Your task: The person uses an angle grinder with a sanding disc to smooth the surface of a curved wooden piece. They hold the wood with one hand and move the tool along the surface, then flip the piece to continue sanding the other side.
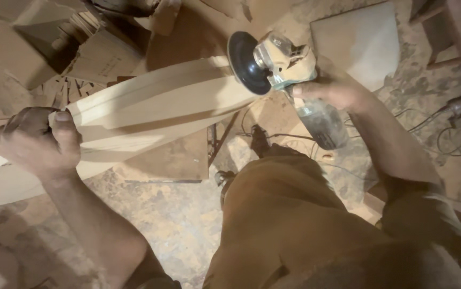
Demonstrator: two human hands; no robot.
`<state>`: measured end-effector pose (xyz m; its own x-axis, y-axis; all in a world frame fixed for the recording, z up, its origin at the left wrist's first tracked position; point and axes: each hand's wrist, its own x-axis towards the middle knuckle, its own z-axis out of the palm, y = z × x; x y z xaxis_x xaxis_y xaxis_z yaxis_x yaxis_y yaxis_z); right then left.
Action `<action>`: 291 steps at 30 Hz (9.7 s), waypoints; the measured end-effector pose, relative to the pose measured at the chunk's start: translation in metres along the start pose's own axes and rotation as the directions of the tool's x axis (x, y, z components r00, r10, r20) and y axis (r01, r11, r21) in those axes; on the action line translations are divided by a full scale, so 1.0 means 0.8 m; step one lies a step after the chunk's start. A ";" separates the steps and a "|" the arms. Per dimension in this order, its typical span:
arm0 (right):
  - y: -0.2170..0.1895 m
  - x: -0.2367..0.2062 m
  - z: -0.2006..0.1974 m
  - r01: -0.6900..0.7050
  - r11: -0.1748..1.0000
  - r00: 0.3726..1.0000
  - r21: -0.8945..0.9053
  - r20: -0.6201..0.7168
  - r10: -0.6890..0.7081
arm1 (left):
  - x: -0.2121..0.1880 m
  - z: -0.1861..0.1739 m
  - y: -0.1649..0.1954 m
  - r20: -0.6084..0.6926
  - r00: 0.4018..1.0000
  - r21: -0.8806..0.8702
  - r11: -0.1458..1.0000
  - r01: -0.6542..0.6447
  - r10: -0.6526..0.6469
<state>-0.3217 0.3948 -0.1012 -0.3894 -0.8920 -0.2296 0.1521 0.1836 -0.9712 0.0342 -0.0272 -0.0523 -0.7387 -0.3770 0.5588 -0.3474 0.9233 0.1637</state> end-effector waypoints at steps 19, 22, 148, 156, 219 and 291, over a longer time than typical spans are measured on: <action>0.101 -0.005 -0.026 -0.060 0.998 0.986 0.009 -0.153 0.061 | -0.006 0.008 -0.004 -0.024 0.999 0.001 1.000 0.025 -0.025; 0.057 0.007 -0.015 -0.081 0.995 0.989 -0.056 -0.131 0.073 | -0.006 0.013 -0.014 -0.034 0.999 0.003 1.000 0.009 -0.009; 0.165 -0.028 -0.032 -0.352 0.933 0.864 0.075 -0.356 0.355 | 0.015 0.000 0.002 0.016 1.000 -0.043 0.999 0.017 -0.017; 0.204 -0.017 -0.009 -0.144 0.652 0.943 0.744 -0.097 0.319 | 0.002 0.006 -0.020 0.011 1.000 -0.064 0.998 0.012 -0.011; 0.179 -0.010 -0.027 -0.395 0.851 0.833 0.346 -0.255 0.490 | 0.030 0.000 -0.005 0.027 1.000 -0.078 0.997 -0.012 0.014; 0.110 -0.026 -0.042 -0.326 0.937 0.879 0.128 -0.324 0.350 | 0.022 0.001 0.012 0.011 1.000 -0.100 0.995 0.008 -0.007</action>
<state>-0.3306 0.4436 -0.1839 -0.5832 -0.5861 -0.5625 0.3860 0.4094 -0.8267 0.0175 -0.0253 -0.0416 -0.7424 -0.3839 0.5491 -0.2933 0.9231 0.2488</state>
